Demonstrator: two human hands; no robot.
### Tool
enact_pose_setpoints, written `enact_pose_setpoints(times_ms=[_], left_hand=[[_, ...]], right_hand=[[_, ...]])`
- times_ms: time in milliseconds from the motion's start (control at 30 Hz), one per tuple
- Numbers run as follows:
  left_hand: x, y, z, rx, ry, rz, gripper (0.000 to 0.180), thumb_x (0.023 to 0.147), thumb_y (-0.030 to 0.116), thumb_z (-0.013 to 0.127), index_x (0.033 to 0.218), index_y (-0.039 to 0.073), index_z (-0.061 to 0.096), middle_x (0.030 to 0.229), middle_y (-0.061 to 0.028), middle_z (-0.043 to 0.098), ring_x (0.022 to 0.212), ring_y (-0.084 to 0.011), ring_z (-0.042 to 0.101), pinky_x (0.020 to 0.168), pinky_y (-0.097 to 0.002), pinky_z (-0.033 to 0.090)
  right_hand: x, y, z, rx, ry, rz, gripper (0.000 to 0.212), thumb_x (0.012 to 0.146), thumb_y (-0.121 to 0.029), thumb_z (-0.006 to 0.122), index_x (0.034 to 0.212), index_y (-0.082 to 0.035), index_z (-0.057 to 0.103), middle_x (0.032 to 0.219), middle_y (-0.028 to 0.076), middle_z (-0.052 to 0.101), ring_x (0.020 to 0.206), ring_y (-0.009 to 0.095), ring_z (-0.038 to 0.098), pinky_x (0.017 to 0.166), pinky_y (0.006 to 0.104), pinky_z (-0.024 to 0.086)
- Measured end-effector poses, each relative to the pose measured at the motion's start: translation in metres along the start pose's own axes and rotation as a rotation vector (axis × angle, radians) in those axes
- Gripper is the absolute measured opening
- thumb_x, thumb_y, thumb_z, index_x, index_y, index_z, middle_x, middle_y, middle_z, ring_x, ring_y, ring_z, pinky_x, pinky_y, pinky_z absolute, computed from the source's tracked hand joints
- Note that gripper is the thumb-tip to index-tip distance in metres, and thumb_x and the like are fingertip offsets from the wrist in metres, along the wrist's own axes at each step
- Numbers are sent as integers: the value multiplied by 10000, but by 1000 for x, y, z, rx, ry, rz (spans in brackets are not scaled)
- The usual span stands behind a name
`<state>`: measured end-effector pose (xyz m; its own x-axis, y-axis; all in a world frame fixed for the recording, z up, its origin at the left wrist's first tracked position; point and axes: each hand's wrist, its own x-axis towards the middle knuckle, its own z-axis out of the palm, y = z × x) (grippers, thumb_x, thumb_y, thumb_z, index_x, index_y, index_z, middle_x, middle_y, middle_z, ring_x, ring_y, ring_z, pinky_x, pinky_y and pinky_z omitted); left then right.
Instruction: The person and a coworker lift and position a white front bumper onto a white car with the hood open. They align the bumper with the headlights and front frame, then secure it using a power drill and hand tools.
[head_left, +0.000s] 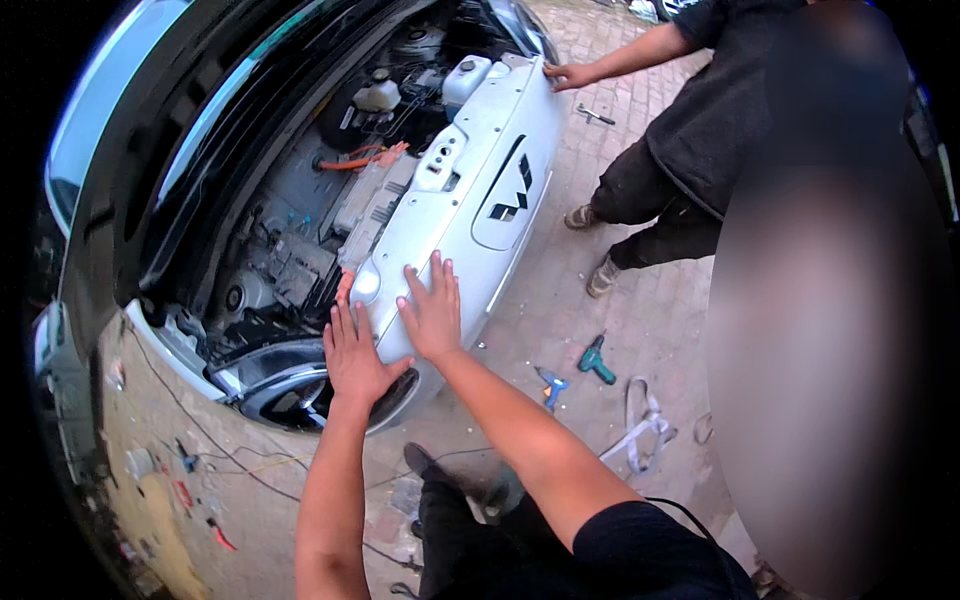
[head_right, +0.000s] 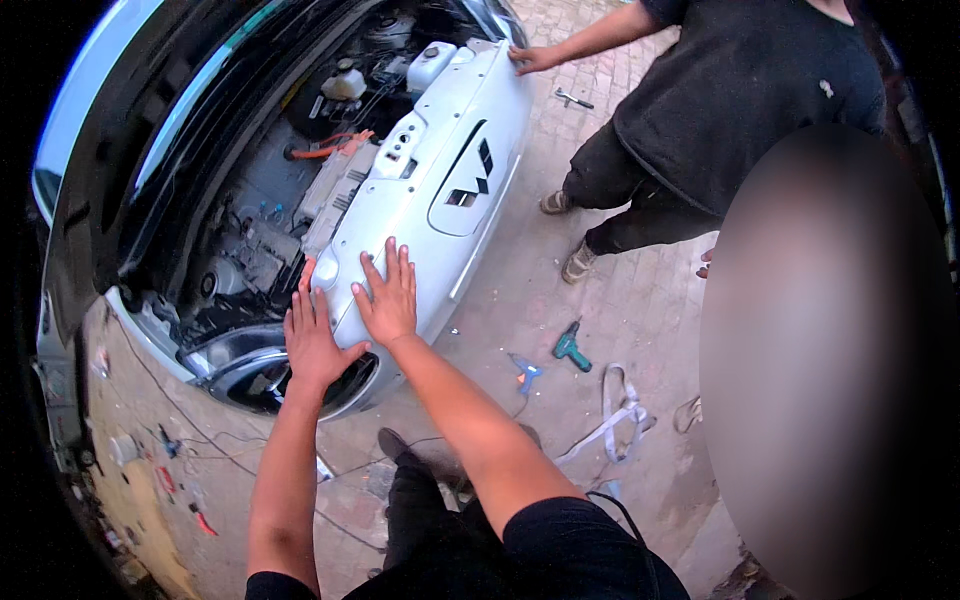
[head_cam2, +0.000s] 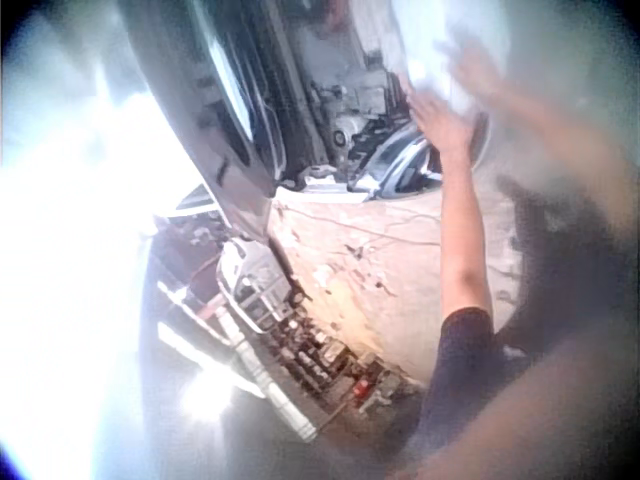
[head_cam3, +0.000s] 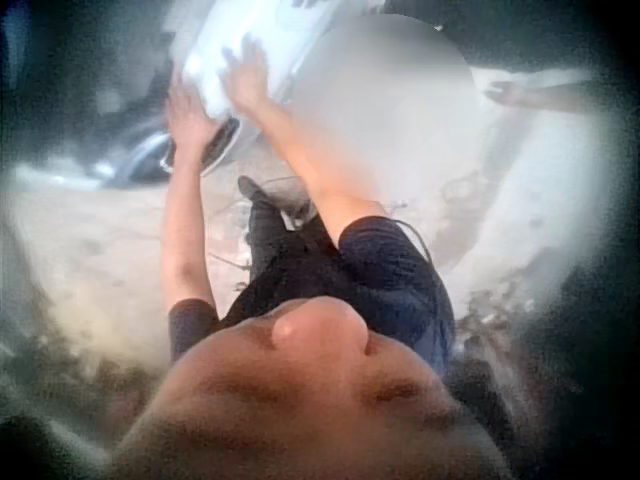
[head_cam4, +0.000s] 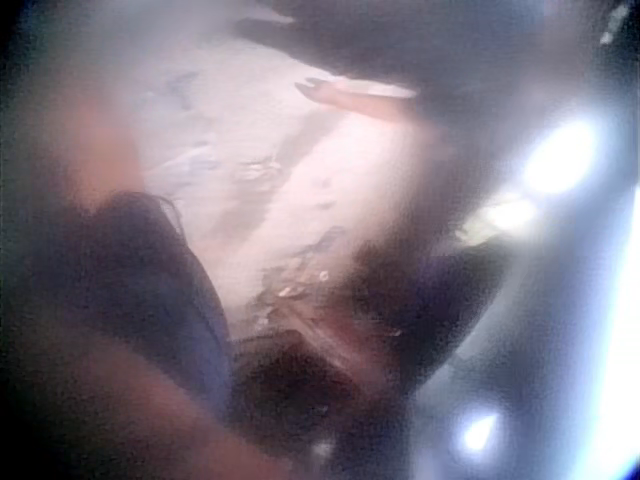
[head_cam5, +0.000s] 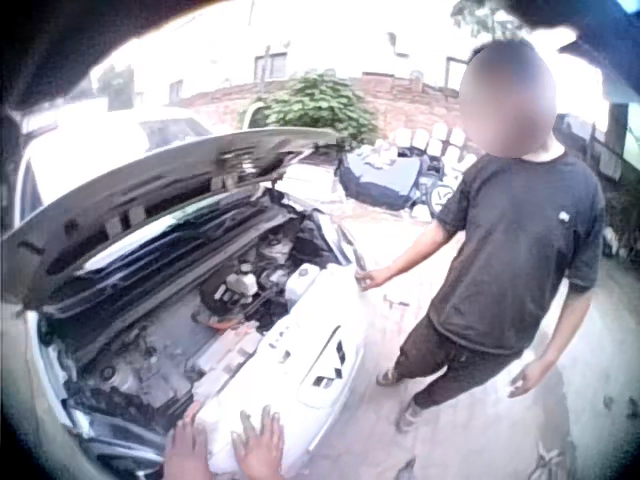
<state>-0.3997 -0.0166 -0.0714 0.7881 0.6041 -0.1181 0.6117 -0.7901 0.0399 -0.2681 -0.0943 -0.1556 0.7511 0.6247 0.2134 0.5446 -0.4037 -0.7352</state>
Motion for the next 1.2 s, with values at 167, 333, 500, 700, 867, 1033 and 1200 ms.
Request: enact_pose_setpoints(times_ms=[167, 333, 500, 700, 867, 1033, 1200], left_hand=[[6, 9, 8, 212, -64, -21, 1226, 739, 669, 764, 1587, -35, 227, 1657, -261, 212, 1524, -397, 252, 1219, -547, 223], [9, 5, 5, 291, -120, -37, 1291, 719, 722, 743, 1599, -30, 171, 1650, -273, 214, 1511, -420, 259, 1211, -550, 218], [7, 4, 7, 263, -122, -37, 1306, 699, 705, 766, 1587, -49, 175, 1630, -300, 234, 1499, -442, 271, 1202, -570, 228], [19, 11, 9, 187, -94, 16, 1321, 680, 700, 779, 1581, -59, 180, 1614, -308, 250, 1503, -458, 257, 1209, -572, 216], [7, 2, 5, 205, -152, -57, 1377, 633, 719, 800, 1576, -67, 178, 1612, -295, 261, 1513, -424, 253, 1209, -557, 227], [24, 8, 6, 193, -225, -85, 1412, 597, 704, 828, 1578, -65, 166, 1632, -282, 228, 1523, -426, 226, 1221, -562, 207], [43, 36, -18, 135, -333, -226, 1329, 657, 563, 867, 1576, -83, 156, 1649, -282, 182, 1532, -435, 189, 1228, -573, 176]], right_hand=[[-22, 56, -52, 445, -99, 66, 696, 1010, -392, 577, 1560, -27, 358, 1593, 250, 370, 1468, 400, 376, 1202, 442, 316], [-76, 124, -84, 519, -337, 473, 746, 1019, -478, 561, 1544, 8, 348, 1474, 275, 508, 1317, 413, 546, 1112, 455, 422], [-106, 184, -80, 363, -378, 651, 738, 1010, -502, 575, 1508, 16, 408, 1247, 250, 676, 1172, 374, 655, 1011, 414, 494], [-102, 234, -122, 382, -409, 741, 722, 989, -539, 573, 1434, 25, 511, 1314, 247, 646, 1222, 385, 626, 1044, 428, 484], [-36, 225, -206, 227, -505, 840, 563, 987, -467, 613, 1263, 23, 645, 1203, 246, 694, 1123, 377, 668, 970, 431, 503], [8, 280, -200, 362, -252, 852, 476, 995, -411, 626, 1151, 35, 682, 1069, 186, 718, 996, 289, 676, 879, 403, 513], [76, 281, -174, 649, -247, 938, 481, 1006, -380, 647, 1231, 46, 645, 1068, 93, 697, 945, 186, 652, 861, 321, 523]])
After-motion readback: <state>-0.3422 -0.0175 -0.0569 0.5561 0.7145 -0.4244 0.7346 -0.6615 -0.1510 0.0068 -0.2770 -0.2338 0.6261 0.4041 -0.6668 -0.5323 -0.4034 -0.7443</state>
